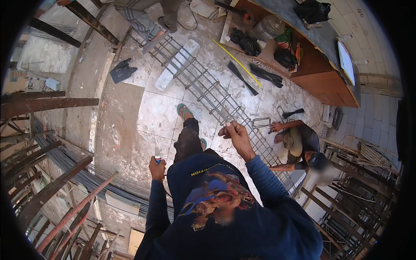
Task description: The person marks a cutting line on a piece of plywood using a square and a pencil, then cuts the wood along the line with a hand saw while kneeling on the floor.
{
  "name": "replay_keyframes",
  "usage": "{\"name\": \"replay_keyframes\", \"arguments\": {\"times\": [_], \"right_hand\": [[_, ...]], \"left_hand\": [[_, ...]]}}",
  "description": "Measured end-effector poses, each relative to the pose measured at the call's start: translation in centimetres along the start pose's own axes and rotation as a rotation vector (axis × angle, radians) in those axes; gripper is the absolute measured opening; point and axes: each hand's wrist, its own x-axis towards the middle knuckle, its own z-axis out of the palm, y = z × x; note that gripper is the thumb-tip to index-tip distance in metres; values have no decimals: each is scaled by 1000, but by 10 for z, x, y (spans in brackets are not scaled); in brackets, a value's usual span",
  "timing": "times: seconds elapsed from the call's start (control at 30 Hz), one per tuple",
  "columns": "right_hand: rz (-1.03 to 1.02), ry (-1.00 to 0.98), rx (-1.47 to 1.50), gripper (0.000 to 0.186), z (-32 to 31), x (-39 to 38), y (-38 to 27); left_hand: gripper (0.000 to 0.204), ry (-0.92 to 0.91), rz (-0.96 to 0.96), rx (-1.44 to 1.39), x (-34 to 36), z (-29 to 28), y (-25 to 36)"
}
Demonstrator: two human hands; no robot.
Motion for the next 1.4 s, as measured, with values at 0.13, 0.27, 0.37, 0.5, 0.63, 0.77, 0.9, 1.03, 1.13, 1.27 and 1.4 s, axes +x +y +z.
{"name": "replay_keyframes", "arguments": {"times": [0.13, 0.27, 0.37, 0.5, 0.63, 0.77, 0.9, 1.03, 1.13, 1.27, 1.4], "right_hand": [[33, 153, 113, 24, -4, 62, -40], [-37, 218, 216, 21, -36, 124, -82], [-22, 361, 232, 21, -67, 161, -118], [16, 464, 349, 22, -103, 221, -136], [-11, 418, 394, 21, -111, 301, -145], [65, 328, 470, 19, -116, 427, -133], [161, 346, 628, 20, -131, 602, -121], [327, 391, 602, 23, -144, 751, -106], [349, 455, 650, 25, -181, 859, -106], [201, 506, 857, 24, -183, 966, -112], [111, 673, 577, 29, -251, 1049, -89]], "left_hand": [[12, -40, -197, -101, 38, -1, 23], [19, -129, -307, -239, 75, -14, 20], [13, -141, -280, -276, 81, -13, 49], [12, -104, -231, -251, 90, -6, 90], [16, -39, -218, -261, 113, -5, 124], [17, 110, -287, -333, 134, 15, 146], [27, 302, -375, -426, 119, 61, 169], [21, 416, -450, -253, 67, 125, 206], [10, 374, -604, -426, 30, 170, 241], [12, 362, -842, -312, 0, 219, 324], [11, 297, -936, -247, -22, 253, 330]]}}
